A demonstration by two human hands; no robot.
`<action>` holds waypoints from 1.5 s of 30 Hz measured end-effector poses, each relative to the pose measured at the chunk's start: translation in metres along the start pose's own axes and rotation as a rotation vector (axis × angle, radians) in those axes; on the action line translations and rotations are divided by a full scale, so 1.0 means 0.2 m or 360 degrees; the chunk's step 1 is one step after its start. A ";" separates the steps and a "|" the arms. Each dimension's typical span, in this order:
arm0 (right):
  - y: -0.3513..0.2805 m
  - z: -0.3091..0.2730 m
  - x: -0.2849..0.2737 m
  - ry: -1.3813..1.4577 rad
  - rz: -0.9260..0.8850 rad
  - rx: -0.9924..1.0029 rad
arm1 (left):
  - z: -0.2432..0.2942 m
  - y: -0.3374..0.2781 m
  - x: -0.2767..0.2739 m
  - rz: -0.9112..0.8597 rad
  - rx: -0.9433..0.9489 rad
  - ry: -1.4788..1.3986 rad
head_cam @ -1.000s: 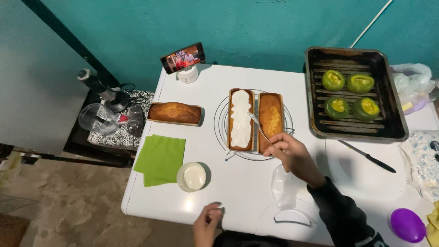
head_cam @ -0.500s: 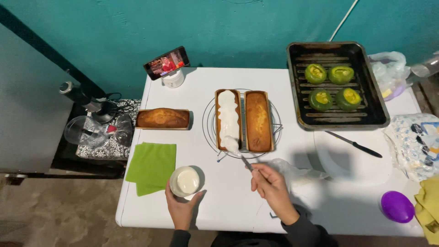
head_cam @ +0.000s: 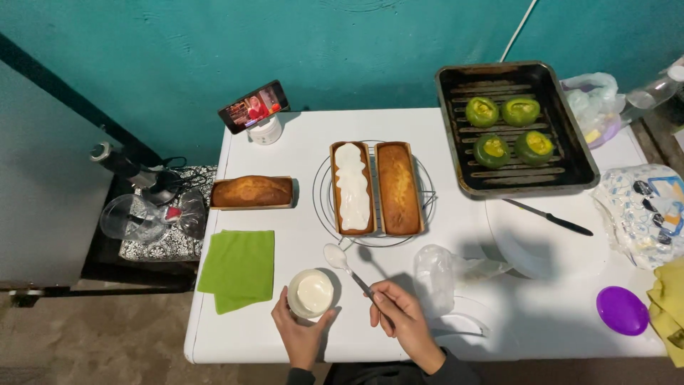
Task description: Applying a white glaze to baked loaves of bread using a spoon.
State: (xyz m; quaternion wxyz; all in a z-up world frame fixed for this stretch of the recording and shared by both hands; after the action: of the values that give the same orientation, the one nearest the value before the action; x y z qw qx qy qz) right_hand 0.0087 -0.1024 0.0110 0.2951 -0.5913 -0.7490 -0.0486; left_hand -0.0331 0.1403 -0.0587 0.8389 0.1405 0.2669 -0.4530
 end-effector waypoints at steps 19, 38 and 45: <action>-0.06 -0.01 -0.14 0.0068 0.0112 -0.0135 | 0.19 0.88 0.44 -0.0942 -0.0617 -0.1396; -0.06 -0.35 -0.52 0.0206 0.0513 -0.0348 | 0.33 0.96 1.02 -0.1086 -0.0749 -0.1810; 0.06 -0.46 -0.63 0.0030 0.0576 -0.0330 | 0.46 0.63 0.84 -0.0530 -0.0725 -0.1981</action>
State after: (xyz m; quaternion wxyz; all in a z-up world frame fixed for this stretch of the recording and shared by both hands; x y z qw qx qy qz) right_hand 0.0712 -0.2458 0.0194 0.2436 -0.7428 -0.6188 -0.0770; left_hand 0.1768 0.0507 -0.0819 0.7639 -0.3691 -0.1585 -0.5051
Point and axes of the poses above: each hand's wrist, its own y-axis towards the middle knuckle, its own x-axis out of the palm, z = x × y, the point moved 9 cm from there along y, towards the middle knuckle, and after that the axes turned 11 degrees about y, right-handed, at the moved point
